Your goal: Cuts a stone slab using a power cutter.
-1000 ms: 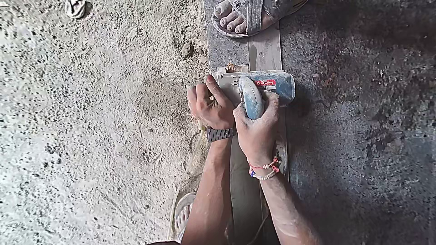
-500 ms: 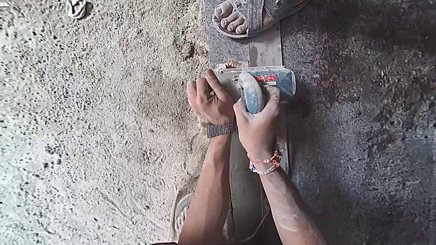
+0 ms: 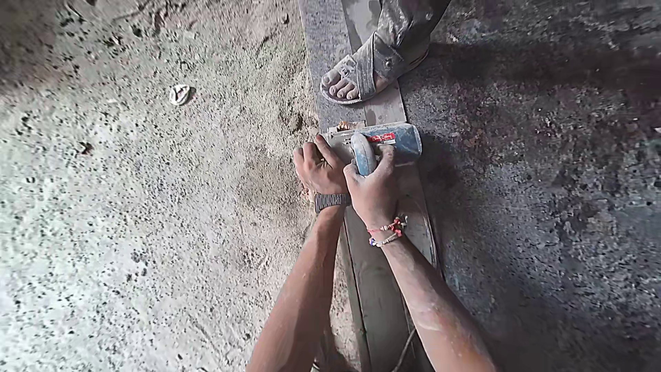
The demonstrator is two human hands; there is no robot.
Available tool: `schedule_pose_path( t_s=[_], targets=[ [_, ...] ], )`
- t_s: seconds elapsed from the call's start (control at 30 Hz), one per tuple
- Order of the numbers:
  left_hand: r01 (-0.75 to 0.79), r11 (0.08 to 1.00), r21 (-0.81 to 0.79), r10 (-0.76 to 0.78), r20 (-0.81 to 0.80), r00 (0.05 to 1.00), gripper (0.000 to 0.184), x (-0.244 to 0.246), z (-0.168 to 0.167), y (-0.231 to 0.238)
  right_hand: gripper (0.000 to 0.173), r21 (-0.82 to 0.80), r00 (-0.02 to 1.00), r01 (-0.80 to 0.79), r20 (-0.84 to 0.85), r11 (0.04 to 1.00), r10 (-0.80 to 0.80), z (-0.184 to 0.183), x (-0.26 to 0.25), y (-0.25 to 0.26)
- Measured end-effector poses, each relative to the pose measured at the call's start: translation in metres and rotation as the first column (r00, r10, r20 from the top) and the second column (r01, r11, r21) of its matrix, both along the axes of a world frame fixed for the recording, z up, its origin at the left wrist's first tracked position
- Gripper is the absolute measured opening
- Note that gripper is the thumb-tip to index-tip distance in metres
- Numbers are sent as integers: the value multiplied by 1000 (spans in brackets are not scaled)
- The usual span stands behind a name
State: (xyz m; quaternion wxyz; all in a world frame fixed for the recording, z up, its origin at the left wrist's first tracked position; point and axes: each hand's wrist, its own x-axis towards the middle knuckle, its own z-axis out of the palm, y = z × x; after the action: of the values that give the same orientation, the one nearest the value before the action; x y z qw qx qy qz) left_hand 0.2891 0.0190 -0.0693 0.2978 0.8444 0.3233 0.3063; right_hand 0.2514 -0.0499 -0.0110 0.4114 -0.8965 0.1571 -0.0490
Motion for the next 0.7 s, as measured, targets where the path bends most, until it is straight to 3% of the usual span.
schedule_pose_path(
  t_s=[0.3, 0.7],
  targets=[
    [70, 987, -145, -109, -279, 954, 43, 5, 27, 5, 64, -4, 994, 3, -111, 1000, -4, 18, 10, 3],
    [156, 978, -137, -197, -364, 910, 47, 13, 30, 15, 65, -5, 996, -14, -84, 1000, 14, 16, 17, 5]
  ],
)
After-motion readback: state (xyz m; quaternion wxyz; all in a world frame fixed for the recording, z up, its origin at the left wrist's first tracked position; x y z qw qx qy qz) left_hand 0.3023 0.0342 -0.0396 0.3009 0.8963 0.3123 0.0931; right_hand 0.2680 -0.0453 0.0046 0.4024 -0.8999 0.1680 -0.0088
